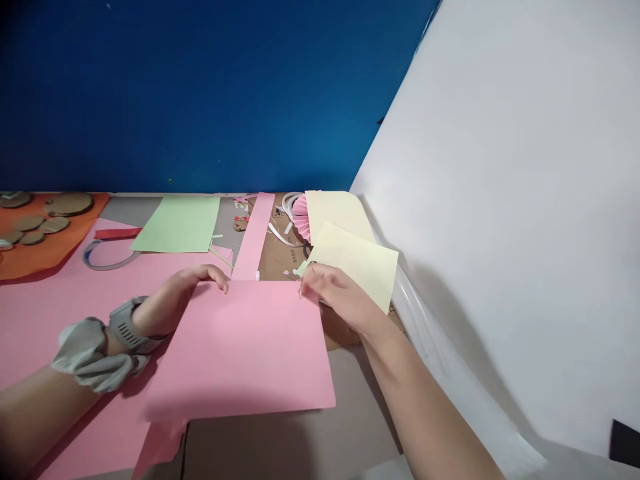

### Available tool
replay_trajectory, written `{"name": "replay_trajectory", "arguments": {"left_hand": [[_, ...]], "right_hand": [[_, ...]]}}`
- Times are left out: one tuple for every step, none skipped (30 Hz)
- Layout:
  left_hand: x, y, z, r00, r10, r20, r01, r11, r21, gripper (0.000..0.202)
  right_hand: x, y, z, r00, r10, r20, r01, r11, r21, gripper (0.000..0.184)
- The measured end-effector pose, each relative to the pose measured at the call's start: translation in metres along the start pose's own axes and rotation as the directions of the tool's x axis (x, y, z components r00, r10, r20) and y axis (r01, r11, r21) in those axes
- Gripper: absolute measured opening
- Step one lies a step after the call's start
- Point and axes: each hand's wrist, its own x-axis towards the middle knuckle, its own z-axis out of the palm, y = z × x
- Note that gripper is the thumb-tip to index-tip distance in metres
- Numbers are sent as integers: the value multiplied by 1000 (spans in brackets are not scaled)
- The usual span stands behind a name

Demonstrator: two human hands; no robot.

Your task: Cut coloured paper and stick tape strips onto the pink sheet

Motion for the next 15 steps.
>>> {"name": "replay_trajectory", "arguments": {"left_hand": [[0, -2, 1, 998, -22, 61, 21, 999, 24, 26], [1, -4, 1, 991, -46, 127, 39, 998, 58, 26], [1, -6, 2, 980, -68, 186, 51, 994, 94, 34], [1, -7, 3, 971, -76, 228, 44, 989, 144, 41], [1, -8, 5, 964, -70, 257, 18, 980, 199, 43], [0, -9, 6, 961, -51, 271, -20, 967, 252, 41], [0, -9, 8, 962, -24, 272, -60, 953, 297, 38], [-1, -9, 9, 963, 1, 269, -93, 939, 330, 34], [-1, -9, 11, 964, 16, 265, -112, 931, 349, 33], [-1, -8, 13, 964, 22, 264, -119, 927, 355, 32], [-2, -7, 15, 964, 23, 265, -119, 928, 353, 32], [-2, -6, 17, 962, 17, 272, -115, 930, 350, 30], [-2, -4, 19, 961, 7, 275, -108, 929, 353, 27], [-2, -3, 20, 961, -6, 275, -98, 927, 361, 24], [-3, -2, 22, 962, -17, 273, -89, 924, 372, 22]], "right_hand": [[0, 1, 1, 999, 30, 12, -29, 998, -57, 25], [1, 1, 3, 998, 63, 28, -60, 992, -110, 23], [1, 1, 5, 995, 90, 52, -80, 983, -166, 24], [1, -1, 7, 991, 100, 86, -79, 971, -224, 24], [1, -3, 11, 988, 94, 126, -55, 957, -286, 23], [1, -5, 14, 984, 79, 162, -18, 937, -349, 22], [1, -7, 18, 980, 59, 192, 25, 912, -409, 22], [1, -10, 22, 977, 36, 212, 66, 888, -456, 23], [1, -11, 26, 975, 14, 224, 99, 869, -485, 23], [1, -13, 29, 973, -7, 231, 125, 856, -502, 23], [2, -14, 32, 972, -23, 234, 143, 848, -511, 23], [2, -15, 35, 971, -31, 236, 152, 842, -518, 23], [3, -15, 37, 972, -34, 234, 156, 836, -526, 24], [3, -16, 39, 973, -35, 229, 156, 828, -538, 24], [3, -16, 40, 974, -37, 224, 158, 821, -549, 24]]}}
